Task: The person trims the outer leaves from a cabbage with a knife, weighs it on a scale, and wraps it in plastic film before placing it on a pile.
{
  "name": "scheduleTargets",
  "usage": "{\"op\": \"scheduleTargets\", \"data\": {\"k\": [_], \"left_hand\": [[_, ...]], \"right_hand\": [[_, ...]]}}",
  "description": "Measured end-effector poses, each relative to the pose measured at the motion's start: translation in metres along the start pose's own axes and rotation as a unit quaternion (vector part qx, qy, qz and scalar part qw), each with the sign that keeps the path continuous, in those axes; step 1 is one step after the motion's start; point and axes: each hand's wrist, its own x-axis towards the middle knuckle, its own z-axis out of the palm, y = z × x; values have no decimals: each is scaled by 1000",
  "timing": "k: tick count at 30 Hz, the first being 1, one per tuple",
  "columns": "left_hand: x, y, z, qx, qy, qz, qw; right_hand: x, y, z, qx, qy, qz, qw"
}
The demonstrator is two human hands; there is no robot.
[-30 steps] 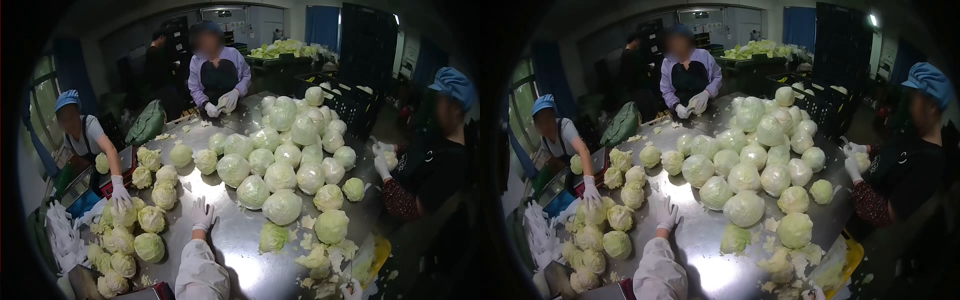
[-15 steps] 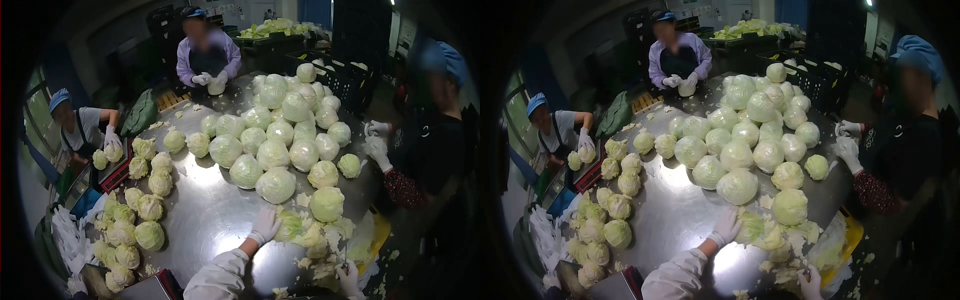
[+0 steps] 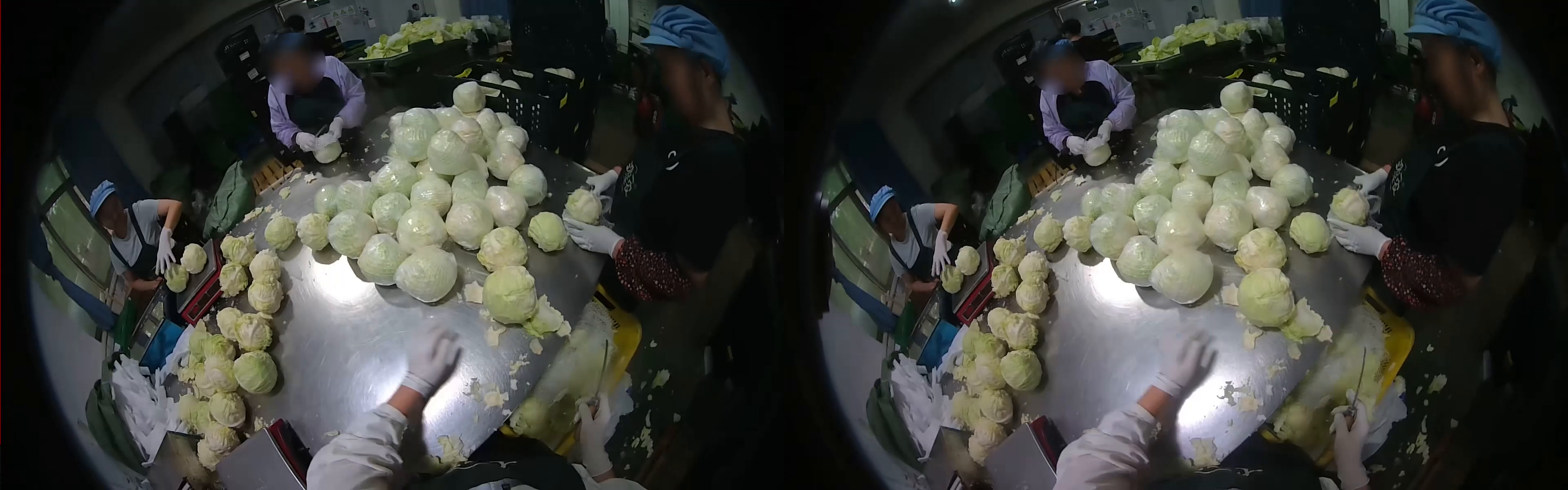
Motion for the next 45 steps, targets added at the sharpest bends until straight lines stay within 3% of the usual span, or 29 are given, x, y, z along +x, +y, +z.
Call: {"op": "scheduleTargets", "data": {"k": [1, 2, 3, 4, 6, 7, 10, 12, 14, 16, 18, 20, 22, 24, 26, 28, 30, 32, 34, 35, 37, 39, 40, 41, 44, 45], "left_hand": [[-10, -40, -24, 93, 26, -64, 993], [-52, -126, -14, 275, 6, -105, 956], [-49, -119, -63, 226, -43, -354, 906], [-82, -155, -66, 292, -15, -387, 875], [-100, -164, -74, 308, -31, -337, 889], [-100, -158, -69, 245, -68, -307, 917], [-71, -60, -41, 29, -127, -215, 968], [-66, 6, -22, -40, -185, -155, 970], [-89, 54, -5, -140, -200, -148, 958], [-108, 98, -29, -274, -216, -162, 923], [-129, 121, -77, -202, -114, -254, 939], [-180, 112, -114, -50, -16, -379, 924], [-245, 80, -140, 167, 14, -466, 869], [-260, 56, -170, 225, -10, -602, 766], [-271, 20, -163, 158, 69, -590, 789], [-247, 18, -128, 239, -44, -502, 830], [-195, 38, -101, 47, -68, -457, 885], [-158, 79, -71, -118, -123, -387, 906], [-154, 115, -53, -211, -78, -281, 933], [-151, 129, -69, -208, -58, -285, 934], [-165, 144, -126, -148, -55, -375, 913], [-224, 147, -162, -42, 44, -452, 890], [-246, 153, -181, 79, 32, -454, 887], [-270, 162, -192, 170, -41, -486, 856], [-296, 178, -172, 208, -174, -550, 790], [-299, 175, -160, 210, -173, -482, 833]], "right_hand": [[-2, 1, -3, 4, 5, -7, 1000], [-6, -3, -3, 6, -2, 3, 1000], [-9, -1, -4, 8, -11, 7, 1000], [-11, -1, -5, 9, -20, 10, 1000], [-13, -12, 5, 4, -30, 16, 999], [-13, -16, 10, -3, -43, 21, 999], [-3, 3, 23, -10, -89, 17, 996], [2, -2, 40, -21, -140, 20, 990], [4, -14, 62, 11, -156, 6, 988], [9, -8, 73, -20, -198, 0, 980], [10, -7, 83, -66, -218, -72, 971], [5, -12, 93, -31, -231, -30, 972], [-1, -21, 102, -55, -242, -11, 969], [-3, -21, 108, -38, -265, 4, 963], [-7, -30, 116, -36, -305, 1, 952], [-8, -26, 116, -38, -320, 9, 946], [-9, -25, 118, -40, -329, 15, 943], [-8, -17, 120, -26, -337, 13, 941], [-9, -18, 120, -10, -341, 11, 940], [-10, -26, 118, -25, -342, 33, 939], [-10, -30, 114, -38, -331, 57, 941], [-8, -27, 107, -44, -312, 23, 949], [-6, -27, 101, -42, -308, 71, 948], [-5, -30, 97, -56, -304, 69, 949], [-6, -43, 93, -65, -270, 82, 957], [-4, -33, 91, -55, -277, 66, 957]]}}
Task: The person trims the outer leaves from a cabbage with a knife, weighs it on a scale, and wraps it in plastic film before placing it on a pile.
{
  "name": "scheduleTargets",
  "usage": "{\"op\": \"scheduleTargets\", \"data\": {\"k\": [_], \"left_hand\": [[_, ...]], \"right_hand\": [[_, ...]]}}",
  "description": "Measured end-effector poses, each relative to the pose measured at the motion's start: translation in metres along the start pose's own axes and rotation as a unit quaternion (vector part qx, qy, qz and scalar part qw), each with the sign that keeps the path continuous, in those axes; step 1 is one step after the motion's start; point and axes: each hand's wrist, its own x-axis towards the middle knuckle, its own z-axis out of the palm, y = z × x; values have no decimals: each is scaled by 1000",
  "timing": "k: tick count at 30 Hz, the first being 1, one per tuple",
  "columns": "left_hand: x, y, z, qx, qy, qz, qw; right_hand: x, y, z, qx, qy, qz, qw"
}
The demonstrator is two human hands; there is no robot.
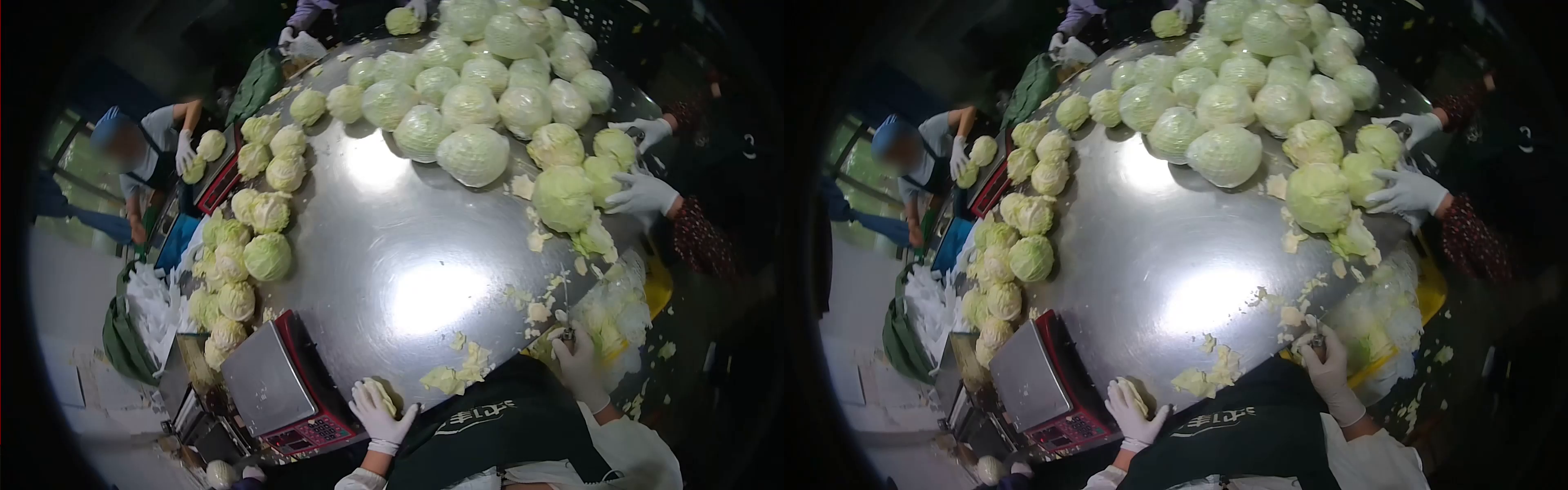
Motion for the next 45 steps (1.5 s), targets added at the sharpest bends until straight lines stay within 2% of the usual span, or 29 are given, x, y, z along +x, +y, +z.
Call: {"op": "scheduleTargets", "data": {"k": [2, 3, 4, 9, 11, 12, 13, 14, 15, 17, 19, 21, 23, 24, 25, 27, 29, 30, 31, 32, 33, 35, 36, 38, 39, 41, 42, 44, 45], "left_hand": [[26, 17, 18, -44, 53, 173, 982], [43, 42, 28, -80, 61, 232, 967], [57, 69, 40, -52, 46, 281, 957], [109, 223, 60, -62, -24, 395, 916], [112, 271, 65, -183, -97, 500, 841], [106, 282, 68, -247, -130, 530, 801], [102, 290, 69, -308, -162, 556, 755], [101, 291, 60, -298, -186, 587, 730], [104, 286, 52, -303, -136, 619, 712], [124, 266, 43, -297, -103, 557, 769], [142, 254, 53, -126, 52, 418, 898], [162, 271, 44, -114, -30, 301, 947], [168, 293, 64, -77, -37, 412, 907], [170, 305, 68, -140, -100, 472, 865], [172, 312, 70, -186, -125, 547, 806], [177, 323, 53, -216, -136, 589, 766], [186, 329, 13, -337, 16, 509, 792], [200, 332, -14, -278, 189, 499, 799], [219, 324, -20, -294, 184, 437, 830], [237, 320, -31, -183, 253, 393, 865], [253, 321, -36, -183, 254, 391, 866], [286, 319, -33, -190, 133, 245, 942], [297, 313, -27, -189, 138, 243, 941], [313, 297, -11, -274, 127, 212, 929], [318, 284, -2, -272, 129, 209, 930], [321, 251, 14, -467, 70, 247, 846], [318, 236, 19, -466, 75, 242, 848], [305, 206, 30, -572, 69, 171, 799], [296, 191, 32, -571, 76, 163, 801]], "right_hand": [[1, 13, -4, 25, -6, -24, 999], [-1, 12, -5, 37, -1, -23, 999], [-2, 11, -9, 24, 3, -28, 999], [-17, 25, -31, 21, 56, -41, 997], [-27, 18, -41, 19, 90, -53, 994], [-30, 22, -48, -71, 115, -89, 987], [-39, 20, -57, -110, 120, -84, 983], [-46, 13, -64, -131, 120, -78, 981], [-52, 11, -68, -150, 120, -71, 979], [-59, 20, -68, -89, 140, -87, 982], [-67, 32, -75, -115, 92, -94, 985], [-68, 29, -77, -123, 63, -69, 988], [-64, 29, -72, -115, 37, -63, 991], [-61, 31, -67, -108, 59, -89, 988], [-57, 28, -66, -105, 61, -95, 988], [-52, 19, -69, -102, 42, -112, 988], [-50, 26, -73, -107, 48, -94, 989], [-48, 33, -74, -103, 66, -103, 987], [-48, 37, -74, -100, 83, -110, 985], [-48, 32, -75, -94, 75, -93, 988], [-49, 25, -75, -95, 72, -93, 988], [-45, 16, -74, -111, 32, -92, 989], [-43, 24, -70, -120, 11, -69, 990], [-38, 24, -60, -93, 2, -85, 992], [-36, 23, -54, -66, -7, -95, 993], [-31, 28, -46, -69, -27, -88, 993], [-29, 35, -42, -79, -55, -72, 993], [-24, 34, -33, -89, -91, -57, 990], [-21, 26, -28, -104, -113, -55, 987]]}}
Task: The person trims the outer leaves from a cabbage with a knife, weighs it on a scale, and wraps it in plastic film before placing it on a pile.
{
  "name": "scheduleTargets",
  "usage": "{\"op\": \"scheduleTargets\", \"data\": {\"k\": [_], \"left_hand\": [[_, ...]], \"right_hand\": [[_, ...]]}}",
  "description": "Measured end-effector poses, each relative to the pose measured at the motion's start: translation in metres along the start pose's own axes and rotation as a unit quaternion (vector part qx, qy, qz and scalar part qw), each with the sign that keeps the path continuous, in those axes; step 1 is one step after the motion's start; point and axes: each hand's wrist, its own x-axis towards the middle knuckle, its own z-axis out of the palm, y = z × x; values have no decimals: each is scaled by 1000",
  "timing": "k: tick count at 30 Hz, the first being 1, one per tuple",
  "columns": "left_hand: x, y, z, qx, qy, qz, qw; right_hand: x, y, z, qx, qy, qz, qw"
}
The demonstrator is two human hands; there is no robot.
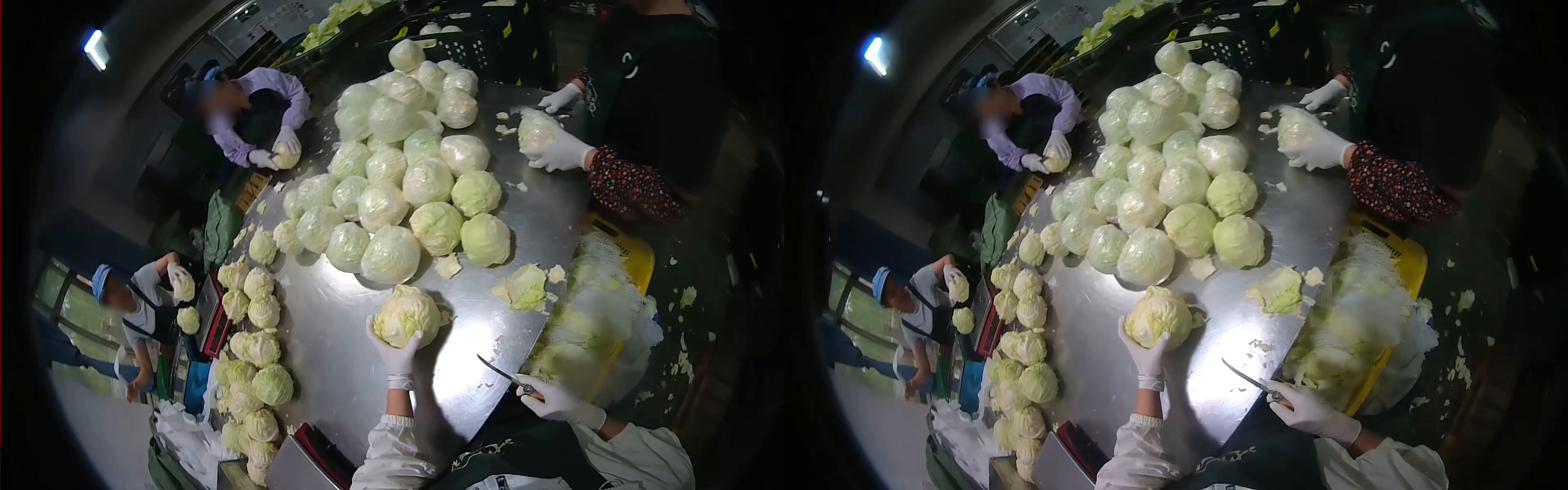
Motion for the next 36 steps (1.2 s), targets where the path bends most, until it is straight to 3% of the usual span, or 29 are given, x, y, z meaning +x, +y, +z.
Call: {"op": "scheduleTargets", "data": {"k": [2, 4, 6, 9, 10, 12, 13, 14, 16, 18, 20, 22, 24, 28, 32, 33, 36], "left_hand": [[-22, -1, -23, -92, 31, -77, 992], [-53, 14, -45, -94, 46, -87, 991], [-87, 41, -69, -92, 61, -105, 988], [-134, 63, -106, 146, 47, 9, 988], [-150, 65, -114, 152, 56, -3, 987], [-177, 86, -116, 361, 83, 75, 926], [-185, 87, -115, 384, 87, 62, 917], [-192, 90, -116, 386, 90, 52, 916], [-201, 100, -116, 374, 80, -26, 923], [-196, 114, -123, 376, 61, -47, 923], [-193, 117, -128, 422, -15, -102, 901], [-186, 115, -116, 380, 16, -102, 919], [-181, 109, -101, 252, 46, -76, 964], [-182, 105, -86, 230, 38, -66, 970], [-177, 106, -87, 243, 48, -63, 967], [-176, 107, -85, 218, 45, -64, 973], [-181, 99, -85, 257, 34, -37, 965]], "right_hand": [[9, -5, 8, -18, -36, -2, 999], [19, 0, 22, -62, -26, -84, 994], [31, -17, 27, -50, -65, -82, 993], [48, -29, 48, -93, -125, -60, 986], [54, -31, 59, -92, -141, -56, 984], [64, -35, 84, -89, -139, -168, 972], [68, -24, 96, -94, -197, -131, 967], [70, -31, 103, -94, -207, -127, 966], [78, -52, 114, -59, -282, -15, 957], [83, -51, 122, -69, -305, -23, 949], [88, -58, 123, -118, -263, -90, 953], [95, -62, 119, -140, -267, -105, 948], [99, -80, 107, -170, -298, -64, 937], [86, -66, 100, -189, -260, -185, 928], [79, -49, 101, -219, -263, -202, 917], [80, -47, 105, -229, -226, -246, 915], [87, -66, 103, -286, -226, -209, 908]]}}
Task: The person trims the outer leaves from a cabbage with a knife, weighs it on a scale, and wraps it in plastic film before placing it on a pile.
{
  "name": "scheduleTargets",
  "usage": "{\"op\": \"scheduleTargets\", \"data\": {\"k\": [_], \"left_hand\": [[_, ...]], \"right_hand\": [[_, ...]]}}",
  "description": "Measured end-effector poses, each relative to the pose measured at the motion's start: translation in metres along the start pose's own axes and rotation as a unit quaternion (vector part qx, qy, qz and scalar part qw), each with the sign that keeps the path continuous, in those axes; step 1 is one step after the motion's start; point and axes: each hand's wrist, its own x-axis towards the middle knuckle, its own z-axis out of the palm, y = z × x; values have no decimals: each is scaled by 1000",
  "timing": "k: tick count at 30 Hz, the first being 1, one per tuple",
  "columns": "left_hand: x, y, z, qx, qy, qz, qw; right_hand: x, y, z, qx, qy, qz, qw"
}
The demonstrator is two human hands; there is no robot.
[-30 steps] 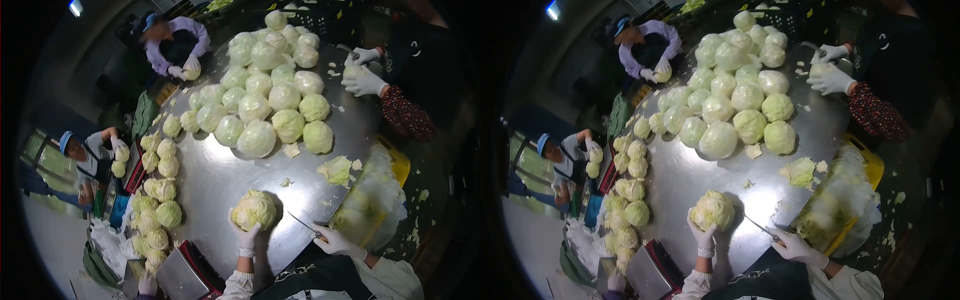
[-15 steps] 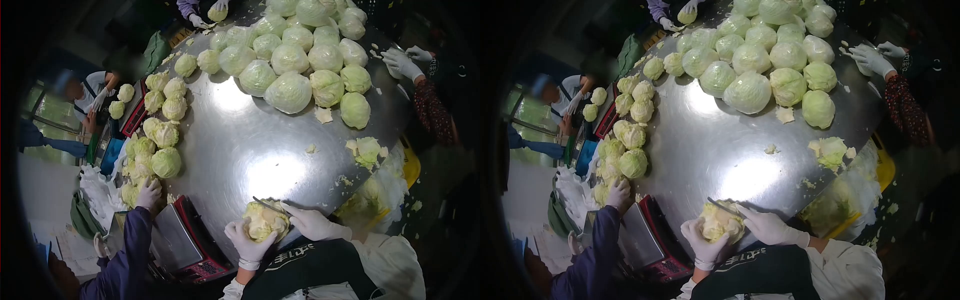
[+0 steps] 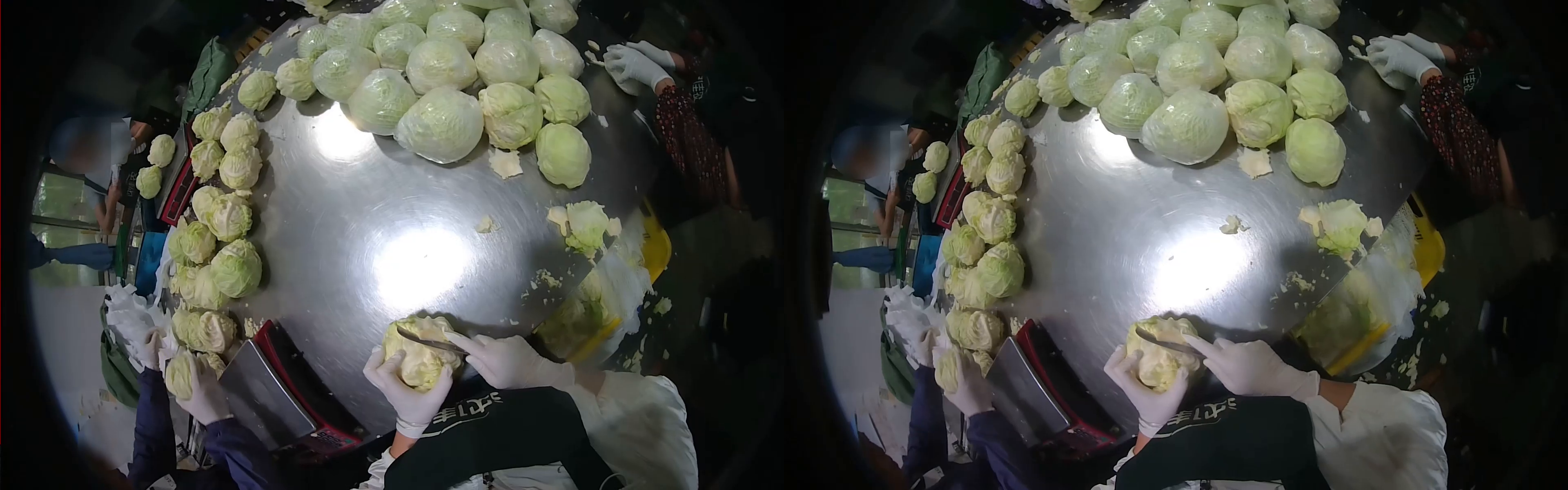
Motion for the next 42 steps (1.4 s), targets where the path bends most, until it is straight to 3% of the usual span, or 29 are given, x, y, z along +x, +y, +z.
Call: {"op": "scheduleTargets", "data": {"k": [4, 7, 8, 9, 10, 14, 16, 18, 20, 22, 24, 25, 27, 30, 32, 34, 36, 37, 39, 40, 42], "left_hand": [[-1, -5, 4, 18, -2, 14, 1000], [-2, -2, 7, 30, 11, -10, 999], [0, 7, 6, 89, 2, 34, 995], [-1, 12, 5, 149, -8, 78, 986], [-2, 8, 5, 149, -8, 81, 986], [-19, -32, -13, 15, 27, 62, 998], [-34, -52, -33, -77, -33, 80, 993], [-55, -63, -56, -72, -38, 46, 996], [-70, -66, -70, -112, -48, -63, 990], [-76, -63, -68, -75, -39, -70, 994], [-82, -60, -48, -107, 69, -159, 979], [-78, -56, -40, -119, 106, -170, 973], [-73, -47, -29, -95, 123, -167, 974], [-66, -28, -25, -53, 122, -147, 980], [-58, -14, -29, 77, 82, -102, 988], [-58, -17, -28, 81, 93, -112, 986], [-58, -19, -30, 56, 79, -96, 991], [-57, -20, -32, 55, 81, -96, 991], [-57, -29, -38, 32, 56, -117, 991], [-60, -36, -42, 31, 61, -119, 991], [-74, -60, -55, -105, 29, -149, 983]], "right_hand": [[19, -4, 5, -34, 33, 12, 999], [42, -12, -9, -38, -9, 52, 998], [48, -10, -15, -39, -42, 81, 995], [57, 5, -14, -12, 20, 67, 997], [66, 18, -17, 41, -9, 78, 996], [85, 53, -12, 139, -41, 83, 986], [94, 64, -3, 172, -35, 91, 980], [101, 66, 1, 228, 34, 119, 966], [109, 68, -17, 265, 46, 225, 937], [111, 67, -19, 256, 51, 230, 938], [93, 30, -22, 264, 66, 249, 930], [81, 29, 6, 294, 103, 135, 941], [61, 3, 19, 240, 35, -11, 970], [61, -43, -1, 263, -101, 62, 957], [71, -30, 5, 237, -109, 44, 964], [76, -24, 5, 208, -114, 22, 971], [77, -24, 3, 128, -94, -8, 987], [75, -20, 7, 127, -95, -10, 987], [73, -1, 20, 198, 20, -17, 980], [72, 7, 24, 197, 16, -20, 980], [71, 23, 27, 176, 59, 118, 975]]}}
